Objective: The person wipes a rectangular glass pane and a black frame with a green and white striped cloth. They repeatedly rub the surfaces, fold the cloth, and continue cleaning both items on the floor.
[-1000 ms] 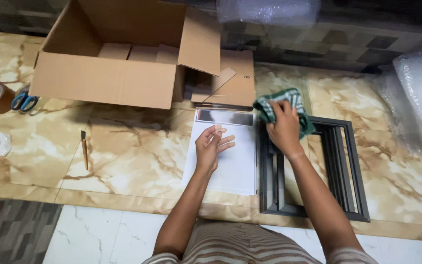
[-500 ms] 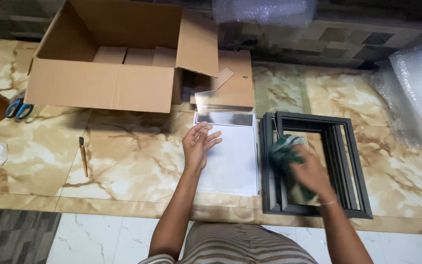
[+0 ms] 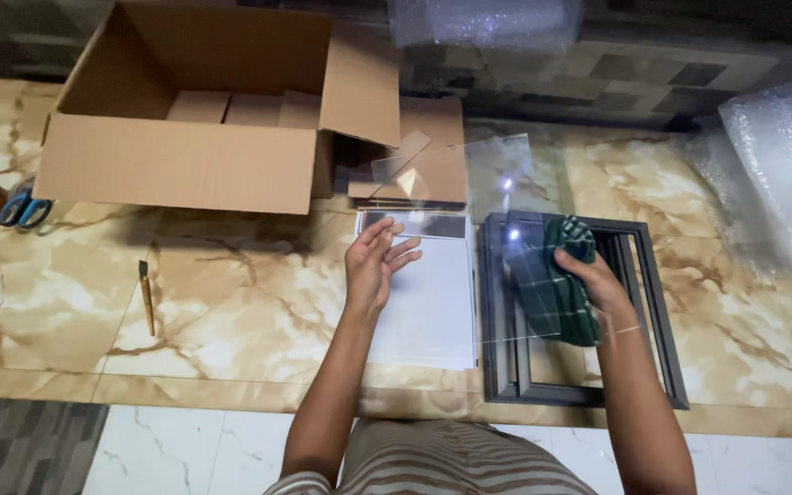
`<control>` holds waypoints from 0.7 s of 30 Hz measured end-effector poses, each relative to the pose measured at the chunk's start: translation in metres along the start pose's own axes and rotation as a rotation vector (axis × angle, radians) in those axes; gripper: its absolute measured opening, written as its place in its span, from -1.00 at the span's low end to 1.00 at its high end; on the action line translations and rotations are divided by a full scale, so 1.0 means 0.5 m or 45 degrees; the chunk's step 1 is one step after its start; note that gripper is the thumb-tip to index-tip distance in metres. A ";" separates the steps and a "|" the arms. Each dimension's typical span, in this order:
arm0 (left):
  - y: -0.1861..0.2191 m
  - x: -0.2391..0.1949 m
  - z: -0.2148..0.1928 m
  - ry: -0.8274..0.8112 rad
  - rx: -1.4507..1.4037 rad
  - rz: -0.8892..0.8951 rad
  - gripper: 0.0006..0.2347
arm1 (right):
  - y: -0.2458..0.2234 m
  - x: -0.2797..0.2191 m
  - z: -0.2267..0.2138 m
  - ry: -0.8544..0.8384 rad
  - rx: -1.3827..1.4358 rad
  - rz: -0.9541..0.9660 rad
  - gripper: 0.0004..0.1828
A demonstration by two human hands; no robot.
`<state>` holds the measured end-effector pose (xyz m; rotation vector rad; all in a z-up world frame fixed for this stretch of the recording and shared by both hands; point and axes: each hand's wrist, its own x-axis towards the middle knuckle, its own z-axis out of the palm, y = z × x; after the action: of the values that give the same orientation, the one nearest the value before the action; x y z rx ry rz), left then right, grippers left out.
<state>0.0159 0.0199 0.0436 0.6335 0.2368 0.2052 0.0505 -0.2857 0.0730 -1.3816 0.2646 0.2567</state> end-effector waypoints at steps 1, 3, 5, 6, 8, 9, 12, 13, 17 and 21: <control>-0.004 0.001 0.003 -0.011 -0.007 -0.001 -0.80 | -0.008 -0.010 0.013 -0.010 0.041 -0.013 -0.49; -0.009 -0.001 0.009 -0.015 -0.016 0.000 -0.81 | -0.022 -0.025 0.025 -0.024 0.079 -0.022 -0.51; -0.011 -0.001 0.021 -0.033 -0.023 -0.010 -0.78 | -0.036 -0.033 0.025 -0.114 -0.241 -0.126 -0.38; -0.016 0.003 0.022 -0.036 -0.025 -0.008 -0.78 | -0.043 -0.041 0.032 -0.114 -0.241 -0.130 -0.38; -0.025 0.012 0.025 -0.044 0.027 0.010 -0.77 | -0.058 -0.057 0.047 -0.048 -0.340 -0.258 -0.38; -0.029 0.027 0.032 -0.049 0.025 0.016 -0.77 | -0.076 -0.068 0.055 -0.050 -0.340 -0.266 -0.38; -0.048 0.052 0.037 -0.054 0.194 0.068 -0.75 | -0.114 -0.112 0.072 0.026 -0.514 -0.373 -0.42; -0.054 0.061 0.038 -0.057 0.350 0.097 -0.72 | -0.126 -0.124 0.076 0.052 -0.629 -0.432 -0.43; -0.082 0.055 0.054 -0.070 0.563 0.249 -0.53 | -0.134 -0.146 0.097 0.046 -0.776 -0.858 -0.71; -0.084 -0.063 0.120 -0.231 0.436 0.088 -0.49 | -0.149 -0.160 0.124 -0.179 -0.986 -1.297 -0.76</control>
<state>0.0073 -0.0549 0.0698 0.9955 0.0743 0.1733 0.0020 -0.2393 0.1792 -2.0604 -0.7348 -0.4454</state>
